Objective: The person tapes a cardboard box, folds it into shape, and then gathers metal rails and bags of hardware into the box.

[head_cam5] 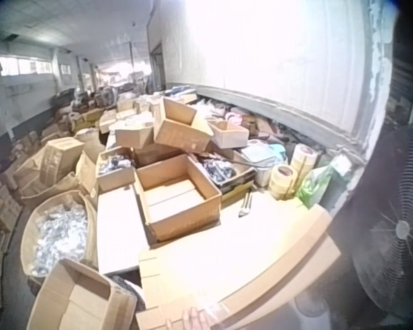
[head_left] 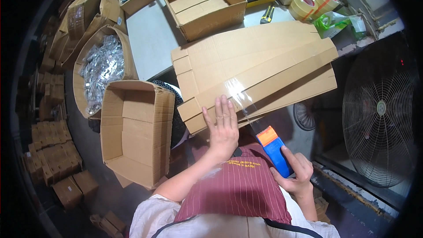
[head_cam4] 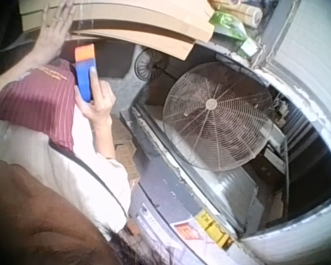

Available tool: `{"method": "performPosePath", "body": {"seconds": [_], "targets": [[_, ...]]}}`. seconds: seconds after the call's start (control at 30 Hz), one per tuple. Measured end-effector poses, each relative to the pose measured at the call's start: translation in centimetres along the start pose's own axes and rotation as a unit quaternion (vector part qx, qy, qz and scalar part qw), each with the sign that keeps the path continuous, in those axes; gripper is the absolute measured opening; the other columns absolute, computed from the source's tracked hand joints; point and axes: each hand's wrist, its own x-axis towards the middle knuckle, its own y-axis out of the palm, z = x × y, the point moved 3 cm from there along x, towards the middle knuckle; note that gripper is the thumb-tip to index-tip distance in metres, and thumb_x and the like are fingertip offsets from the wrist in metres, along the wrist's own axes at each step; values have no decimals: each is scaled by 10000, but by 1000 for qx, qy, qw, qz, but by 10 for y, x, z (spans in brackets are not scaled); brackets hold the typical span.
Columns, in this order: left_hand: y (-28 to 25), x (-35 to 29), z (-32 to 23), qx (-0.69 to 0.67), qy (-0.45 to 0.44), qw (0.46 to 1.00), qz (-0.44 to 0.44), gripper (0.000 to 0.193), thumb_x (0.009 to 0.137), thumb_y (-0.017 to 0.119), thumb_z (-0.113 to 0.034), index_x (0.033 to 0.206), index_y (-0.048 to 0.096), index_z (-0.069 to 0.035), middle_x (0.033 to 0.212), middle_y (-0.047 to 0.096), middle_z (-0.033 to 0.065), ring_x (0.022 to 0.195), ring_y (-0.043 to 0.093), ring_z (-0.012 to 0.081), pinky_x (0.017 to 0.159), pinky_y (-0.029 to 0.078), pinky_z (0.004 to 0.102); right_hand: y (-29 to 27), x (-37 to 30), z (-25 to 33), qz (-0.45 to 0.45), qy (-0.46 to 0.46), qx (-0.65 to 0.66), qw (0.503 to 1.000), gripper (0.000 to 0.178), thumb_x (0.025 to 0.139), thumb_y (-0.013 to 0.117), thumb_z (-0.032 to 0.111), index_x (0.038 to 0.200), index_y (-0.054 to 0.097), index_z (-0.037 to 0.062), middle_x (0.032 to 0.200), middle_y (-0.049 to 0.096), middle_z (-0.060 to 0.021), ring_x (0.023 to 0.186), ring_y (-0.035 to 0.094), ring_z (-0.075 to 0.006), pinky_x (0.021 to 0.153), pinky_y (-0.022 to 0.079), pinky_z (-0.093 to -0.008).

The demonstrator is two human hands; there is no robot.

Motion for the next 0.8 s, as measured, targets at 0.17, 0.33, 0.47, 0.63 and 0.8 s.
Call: {"method": "performPosePath", "body": {"seconds": [0.17,0.33,0.47,0.63,0.8], "targets": [[0,-3,-5,14,2,1000,-21,739,851,572,-109,1465,316,213,1599,202,395,1532,122,528,1153,90,787,-8,4,4,-2,-17,0,1000,581,645,852,179,1155,721,-67,635,581,-108,516,566,-220,523,467,-319],[-11,-2,-7,-26,3,1000,-16,735,839,587,-105,1462,341,197,1583,265,382,1520,191,520,1209,132,696,-14,9,3,-12,-23,2,1000,605,644,863,177,1170,705,-78,661,621,-117,527,585,-210,527,474,-304],[-20,-3,-5,-83,-11,996,-3,735,846,601,-116,1476,352,167,1566,315,364,1510,251,489,1219,150,666,-12,6,-1,-9,-20,1,1000,642,642,867,179,1195,685,-89,693,644,-132,535,595,-213,532,480,-302],[-22,4,-1,-62,-44,997,-33,763,868,658,-158,1497,344,139,1542,419,270,1479,366,376,1206,153,682,-12,8,-4,-24,-30,13,999,689,656,867,185,1231,641,-120,751,673,-151,553,614,-213,549,495,-303],[-19,15,7,-10,-68,997,-24,797,878,688,-213,1505,336,131,1515,460,260,1459,409,357,1205,148,688,-14,8,-6,-33,-10,22,999,734,666,872,228,1253,617,-132,771,681,-164,586,650,-225,577,523,-310]]}}
